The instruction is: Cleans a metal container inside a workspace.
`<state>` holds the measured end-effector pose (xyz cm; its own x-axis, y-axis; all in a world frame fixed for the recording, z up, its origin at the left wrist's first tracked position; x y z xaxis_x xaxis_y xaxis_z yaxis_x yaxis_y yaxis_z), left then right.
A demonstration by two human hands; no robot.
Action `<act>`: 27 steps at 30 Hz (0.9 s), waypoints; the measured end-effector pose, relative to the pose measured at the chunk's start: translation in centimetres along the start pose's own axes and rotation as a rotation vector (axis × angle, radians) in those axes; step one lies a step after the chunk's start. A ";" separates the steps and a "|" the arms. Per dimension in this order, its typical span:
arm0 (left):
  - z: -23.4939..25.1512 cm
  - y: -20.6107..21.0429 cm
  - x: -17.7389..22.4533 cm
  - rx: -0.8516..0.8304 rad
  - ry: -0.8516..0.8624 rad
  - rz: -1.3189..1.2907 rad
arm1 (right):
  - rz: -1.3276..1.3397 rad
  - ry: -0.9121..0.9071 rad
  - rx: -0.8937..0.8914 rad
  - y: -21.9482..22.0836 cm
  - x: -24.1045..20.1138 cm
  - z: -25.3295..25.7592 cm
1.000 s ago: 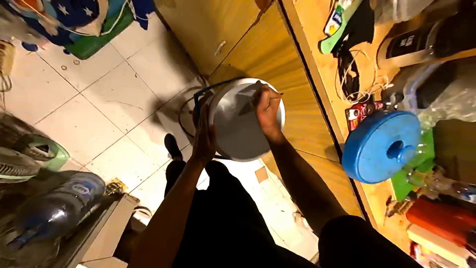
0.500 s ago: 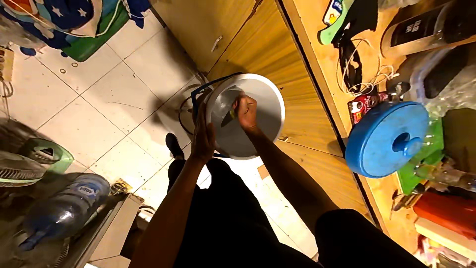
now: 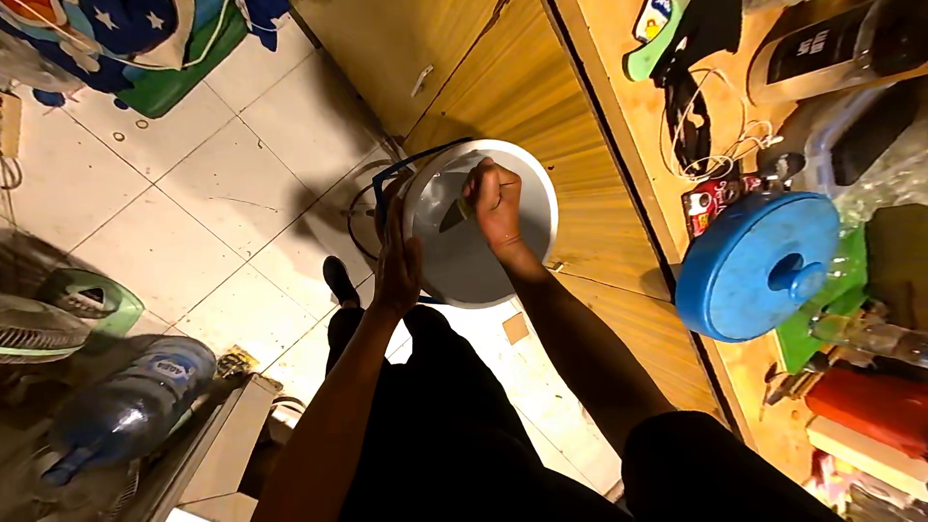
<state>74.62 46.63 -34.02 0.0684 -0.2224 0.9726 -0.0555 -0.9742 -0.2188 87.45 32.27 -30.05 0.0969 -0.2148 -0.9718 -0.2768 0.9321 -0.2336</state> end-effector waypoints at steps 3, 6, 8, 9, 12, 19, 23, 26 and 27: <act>-0.4 -0.3 0.7 -0.020 -0.073 0.061 | -0.072 0.058 -0.016 1.2 3.4 -1.3; -0.6 -0.1 1.6 -0.024 -0.087 0.102 | -0.142 0.110 -0.020 1.4 6.5 -2.3; -0.8 -0.6 1.8 -0.051 -0.095 0.107 | -0.127 0.120 -0.001 0.5 4.7 -0.8; -1.3 -0.4 1.9 -0.068 -0.095 0.090 | -0.095 0.118 0.038 -0.2 3.3 -1.0; -0.6 -0.2 1.3 -0.044 -0.085 0.073 | -0.004 0.033 0.100 -1.8 0.3 1.3; -0.3 -0.1 0.7 -0.031 -0.057 0.063 | 0.049 0.025 0.021 -0.4 0.7 0.1; -0.8 0.1 1.0 -0.044 -0.094 0.069 | 0.037 0.146 -0.028 1.9 5.9 -3.0; -0.8 -0.3 1.3 -0.046 -0.104 0.089 | -0.008 0.114 -0.029 0.9 4.1 -1.5; -0.9 -0.2 1.3 -0.045 -0.101 0.080 | -0.010 0.086 -0.004 -0.1 2.7 -0.9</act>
<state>73.87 46.57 -32.67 0.1614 -0.3044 0.9388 -0.1088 -0.9509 -0.2897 86.86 31.37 -32.73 0.0174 -0.2480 -0.9686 -0.2800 0.9288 -0.2428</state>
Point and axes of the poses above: each hand's wrist, its own z-axis towards the middle knuckle, its own y-axis out of the palm, x = y × z, the point moved 3 cm from there along z, towards the middle knuckle, and after that the axes turned 10 degrees about -x, right-handed, at the moved point
